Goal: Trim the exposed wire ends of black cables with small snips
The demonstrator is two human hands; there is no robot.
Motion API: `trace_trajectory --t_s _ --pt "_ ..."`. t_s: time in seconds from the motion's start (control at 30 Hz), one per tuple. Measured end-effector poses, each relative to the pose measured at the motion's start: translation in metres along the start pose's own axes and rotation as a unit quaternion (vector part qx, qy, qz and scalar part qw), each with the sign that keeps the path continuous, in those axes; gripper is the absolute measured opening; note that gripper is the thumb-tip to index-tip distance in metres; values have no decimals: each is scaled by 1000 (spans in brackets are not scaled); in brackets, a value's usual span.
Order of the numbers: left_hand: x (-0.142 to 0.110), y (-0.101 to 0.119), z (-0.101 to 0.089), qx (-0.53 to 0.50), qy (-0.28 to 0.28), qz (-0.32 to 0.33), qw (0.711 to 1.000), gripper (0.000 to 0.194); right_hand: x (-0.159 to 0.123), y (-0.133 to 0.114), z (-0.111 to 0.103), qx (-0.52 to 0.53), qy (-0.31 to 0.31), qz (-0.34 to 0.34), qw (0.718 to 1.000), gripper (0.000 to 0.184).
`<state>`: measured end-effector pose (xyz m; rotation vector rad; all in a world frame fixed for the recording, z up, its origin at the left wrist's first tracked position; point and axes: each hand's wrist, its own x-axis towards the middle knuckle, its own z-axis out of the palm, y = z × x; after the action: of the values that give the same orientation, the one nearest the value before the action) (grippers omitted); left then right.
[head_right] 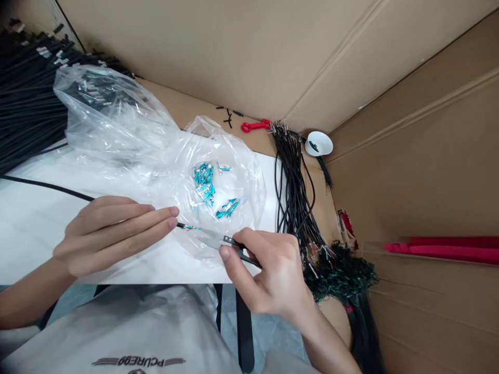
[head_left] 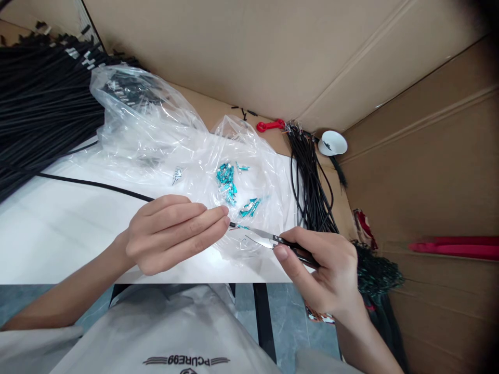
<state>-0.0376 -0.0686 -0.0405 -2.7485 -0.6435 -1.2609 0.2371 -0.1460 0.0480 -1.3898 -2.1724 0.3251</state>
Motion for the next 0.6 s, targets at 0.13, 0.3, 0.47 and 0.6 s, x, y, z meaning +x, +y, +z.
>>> trace_trajectory --t_s 0.13,0.3,0.47,0.6 --pt "4 0 -1 16 11 26 999 51 4 1 -1 48 -25 17 998 24" --pt "18 4 -5 57 68 82 993 41 6 3 0 88 -36 26 995 25" --pt "16 7 -8 23 45 39 998 45 6 4 2 119 -42 43 991 29" --pt "1 6 -7 -28 -6 -25 999 43 7 4 5 143 -44 56 987 30"
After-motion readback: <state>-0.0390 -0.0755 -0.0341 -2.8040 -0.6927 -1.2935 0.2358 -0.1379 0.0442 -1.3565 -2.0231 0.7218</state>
